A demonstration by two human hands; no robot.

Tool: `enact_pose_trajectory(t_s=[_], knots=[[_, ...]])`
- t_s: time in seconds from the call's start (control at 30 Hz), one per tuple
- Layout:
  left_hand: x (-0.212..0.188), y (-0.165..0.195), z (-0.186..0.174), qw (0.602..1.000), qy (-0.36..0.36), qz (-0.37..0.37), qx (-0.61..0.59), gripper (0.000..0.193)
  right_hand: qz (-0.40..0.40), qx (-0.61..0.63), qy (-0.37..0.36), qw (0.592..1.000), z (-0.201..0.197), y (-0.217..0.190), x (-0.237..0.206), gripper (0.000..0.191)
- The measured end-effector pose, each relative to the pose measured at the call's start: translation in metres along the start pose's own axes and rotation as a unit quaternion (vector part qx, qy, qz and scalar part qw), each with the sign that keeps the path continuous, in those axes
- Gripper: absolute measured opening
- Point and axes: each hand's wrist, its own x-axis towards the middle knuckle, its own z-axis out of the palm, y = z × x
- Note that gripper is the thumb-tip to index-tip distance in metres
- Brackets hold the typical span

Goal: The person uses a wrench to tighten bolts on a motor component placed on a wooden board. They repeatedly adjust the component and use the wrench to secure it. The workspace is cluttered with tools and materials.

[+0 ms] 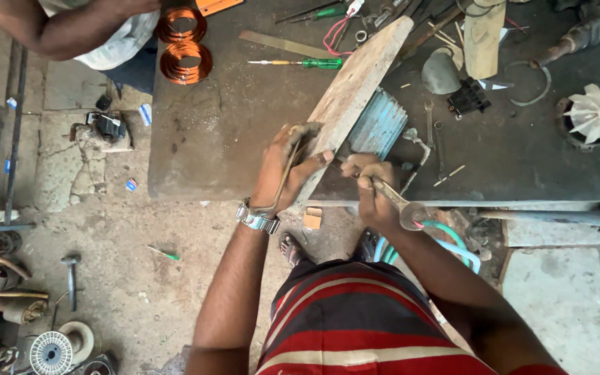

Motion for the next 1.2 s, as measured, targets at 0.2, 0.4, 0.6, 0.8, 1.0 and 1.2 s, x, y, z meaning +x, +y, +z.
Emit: enact_pose_trajectory(t_s=[0.2, 0.4, 0.6, 0.8, 1.0, 1.2], knots=[[0.0, -0.002, 0.0, 1.0, -0.003, -0.011, 0.013, 0.055, 0.061, 0.085, 0.098, 0.99, -0.014, 0.02, 0.026, 0.022], [0.001, -0.003, 0.001, 1.0, -0.003, -0.015, 0.01, 0.057, 0.309, 0.291, 0.105, 0.899, -0.039, 0.029, 0.058, 0.024], [0.0, -0.004, 0.0, 1.0, -0.007, -0.006, 0.015, 0.056, 0.396, 0.279, 0.042, 0.874, -0.05, 0.032, 0.069, 0.031], [0.001, -0.002, 0.0, 1.0, -0.007, -0.004, 0.012, 0.056, 0.244, 0.182, 0.098, 0.947, -0.026, 0.038, 0.037, 0.032], [-0.001, -0.002, 0.0, 1.0, -0.005, -0.001, 0.026, 0.054, -0.226, -0.256, -0.283, 0.896, 0.001, 0.01, -0.038, 0.027], [-0.002, -0.003, -0.001, 0.999, -0.001, -0.023, 0.023, 0.054, -0.082, 0.032, 0.015, 0.996, -0.008, 0.027, -0.011, 0.035]])
